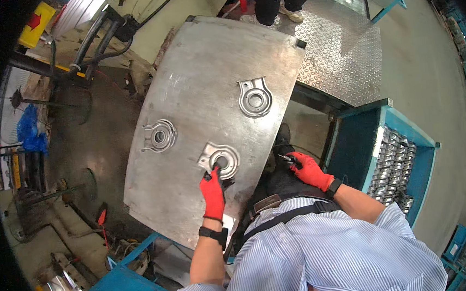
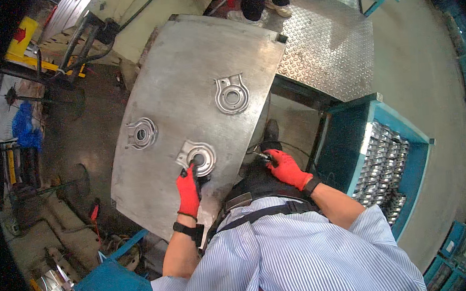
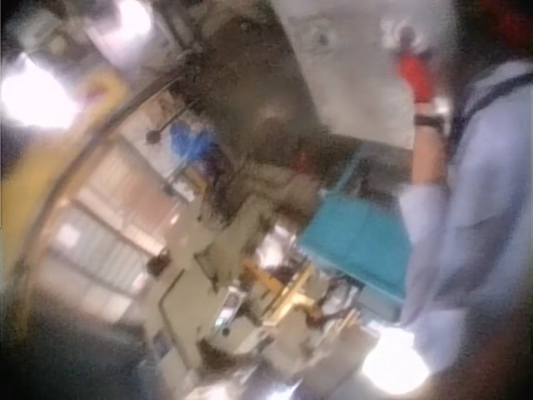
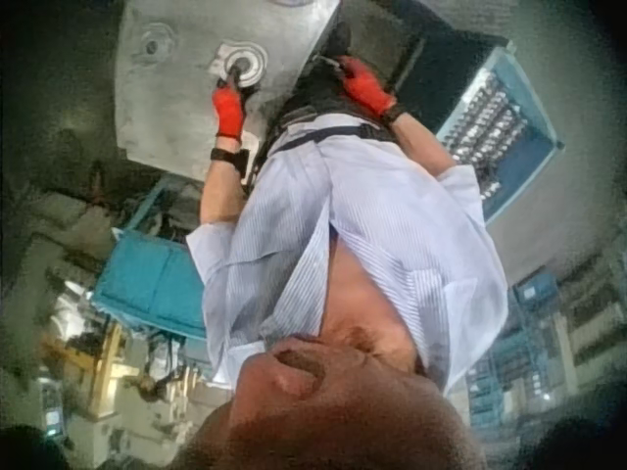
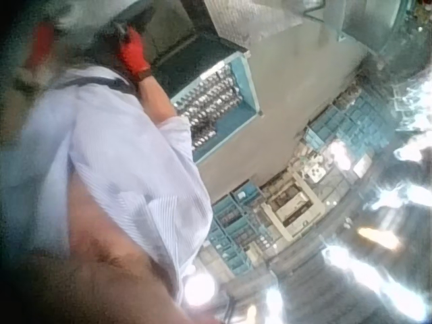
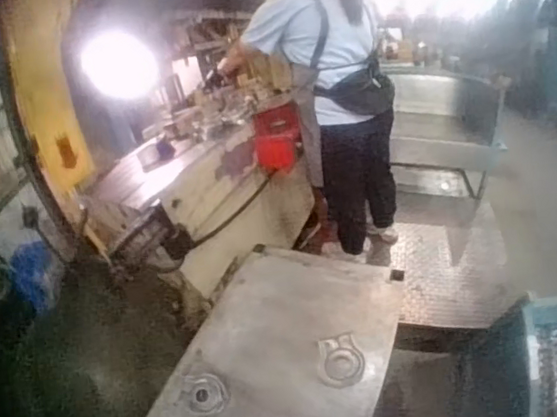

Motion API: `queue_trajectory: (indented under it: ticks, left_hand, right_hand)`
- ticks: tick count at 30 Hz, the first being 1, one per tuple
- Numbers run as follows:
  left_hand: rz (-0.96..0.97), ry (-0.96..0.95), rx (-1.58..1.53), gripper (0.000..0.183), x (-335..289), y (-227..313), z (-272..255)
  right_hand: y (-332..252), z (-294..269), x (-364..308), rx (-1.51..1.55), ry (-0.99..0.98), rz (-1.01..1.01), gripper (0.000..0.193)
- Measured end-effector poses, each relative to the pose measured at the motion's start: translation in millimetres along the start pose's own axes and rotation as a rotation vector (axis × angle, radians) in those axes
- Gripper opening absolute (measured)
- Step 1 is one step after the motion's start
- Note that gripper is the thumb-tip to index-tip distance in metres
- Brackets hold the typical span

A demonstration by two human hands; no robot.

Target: Using an air screwdriver to assemble metal components on a workbench in an industrial setting.

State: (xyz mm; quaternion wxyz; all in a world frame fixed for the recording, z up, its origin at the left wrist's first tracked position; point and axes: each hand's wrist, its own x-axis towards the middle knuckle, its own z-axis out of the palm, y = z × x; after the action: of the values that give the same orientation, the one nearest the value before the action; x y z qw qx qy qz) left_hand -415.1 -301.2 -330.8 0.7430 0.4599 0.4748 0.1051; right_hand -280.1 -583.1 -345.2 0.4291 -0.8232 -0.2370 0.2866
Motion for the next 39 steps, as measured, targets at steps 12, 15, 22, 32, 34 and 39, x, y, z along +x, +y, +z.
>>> queue_trajectory:
  ticks: [12,15,22,32,34,39]
  left_hand:
    - [0.308,0.194,-0.108,0.031,41,121,-60]
    - [0.301,0.234,-0.108,0.034,78,144,-68]
    - [0.645,0.65,0.935,0.055,124,135,-83]
    - [0.302,0.398,1.043,0.046,97,165,-60]
    - [0.265,0.411,0.842,0.046,120,146,-108]
    - [0.218,0.441,0.615,0.047,132,141,-86]
  right_hand:
    - [4,-5,5,-0.038,0.034,0.011,0.042]
    - [-2,-8,6,-0.041,0.041,0.026,0.041]
    - [2,-9,4,0.023,0.074,0.106,0.041]
    - [-1,-10,11,-0.024,0.101,0.068,0.04]
    - [-5,-8,15,-0.021,0.068,0.077,0.04]
    - [-3,-7,15,-0.042,0.088,0.065,0.04]
